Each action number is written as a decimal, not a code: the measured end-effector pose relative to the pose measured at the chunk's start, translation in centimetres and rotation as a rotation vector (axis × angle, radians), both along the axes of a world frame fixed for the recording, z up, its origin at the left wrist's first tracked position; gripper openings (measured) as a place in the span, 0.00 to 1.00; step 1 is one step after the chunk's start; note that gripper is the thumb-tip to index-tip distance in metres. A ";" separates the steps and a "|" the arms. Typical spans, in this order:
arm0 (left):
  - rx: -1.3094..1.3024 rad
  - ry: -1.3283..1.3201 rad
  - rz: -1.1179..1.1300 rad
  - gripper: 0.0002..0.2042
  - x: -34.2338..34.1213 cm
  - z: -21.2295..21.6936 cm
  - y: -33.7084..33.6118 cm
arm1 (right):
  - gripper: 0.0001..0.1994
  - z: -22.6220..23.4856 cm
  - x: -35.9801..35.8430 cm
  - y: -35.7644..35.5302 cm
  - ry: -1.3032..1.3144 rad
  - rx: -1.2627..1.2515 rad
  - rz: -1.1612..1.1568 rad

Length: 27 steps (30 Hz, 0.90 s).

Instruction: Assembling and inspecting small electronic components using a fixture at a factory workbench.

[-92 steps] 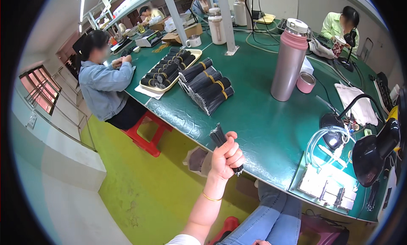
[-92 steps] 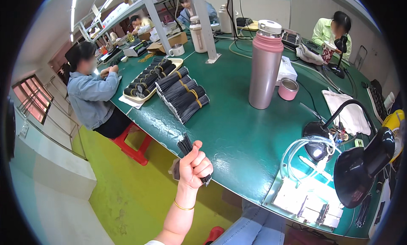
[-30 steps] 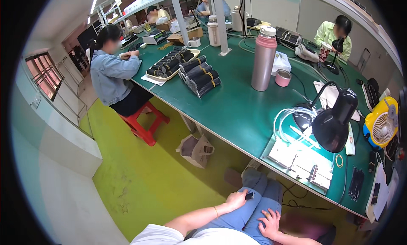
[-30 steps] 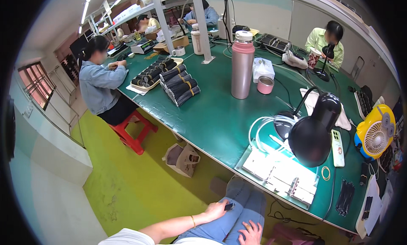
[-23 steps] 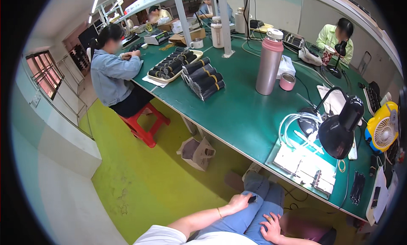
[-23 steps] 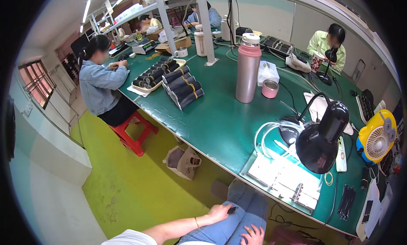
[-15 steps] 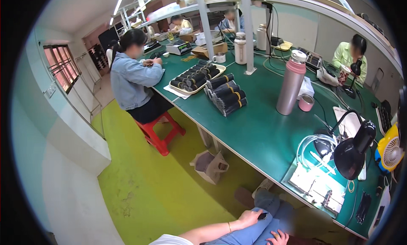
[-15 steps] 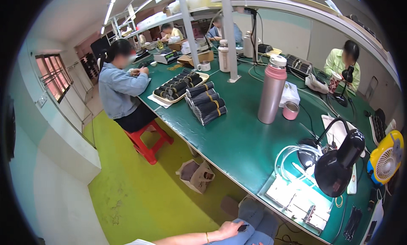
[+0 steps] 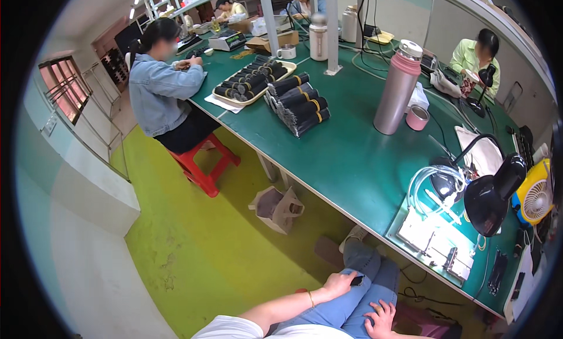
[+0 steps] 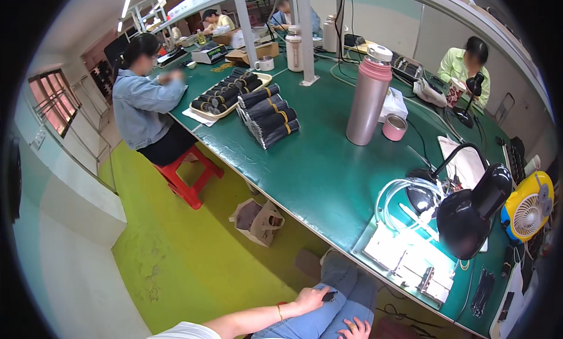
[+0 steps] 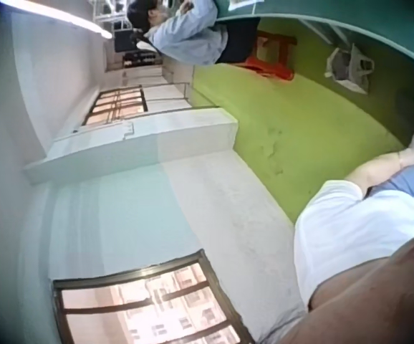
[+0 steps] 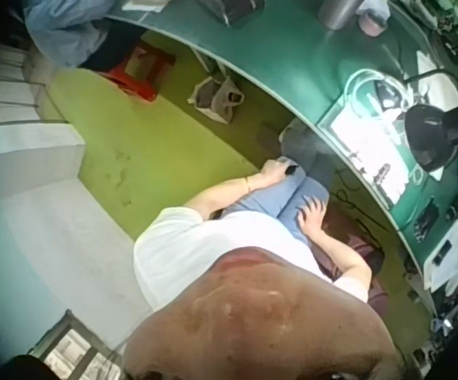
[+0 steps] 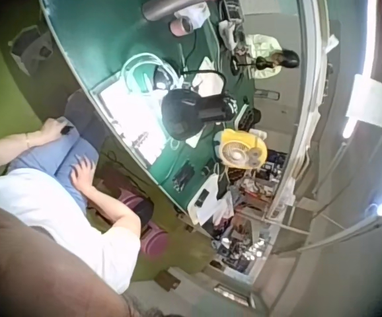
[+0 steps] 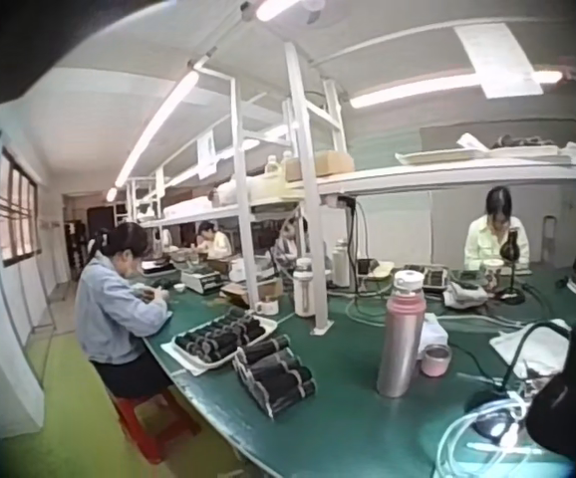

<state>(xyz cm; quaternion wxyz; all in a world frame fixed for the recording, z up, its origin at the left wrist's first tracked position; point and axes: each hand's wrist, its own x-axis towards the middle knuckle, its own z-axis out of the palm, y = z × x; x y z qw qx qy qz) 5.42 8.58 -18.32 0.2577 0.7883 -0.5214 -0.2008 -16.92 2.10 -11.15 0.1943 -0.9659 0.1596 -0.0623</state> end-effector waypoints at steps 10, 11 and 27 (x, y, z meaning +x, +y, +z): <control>0.108 -0.040 -0.045 0.16 1.2 0.2 -0.4 | 0.08 -1.2 0.2 -0.4 0.039 0.059 -0.023; 0.151 -0.016 -0.058 0.16 1.2 0.4 -0.4 | 0.08 -1.2 0.0 -0.4 0.046 0.053 -0.105; -0.418 1.182 -1.114 0.13 -16.2 24.0 -6.6 | 0.10 -3.6 -0.5 -0.7 0.083 -0.069 -0.028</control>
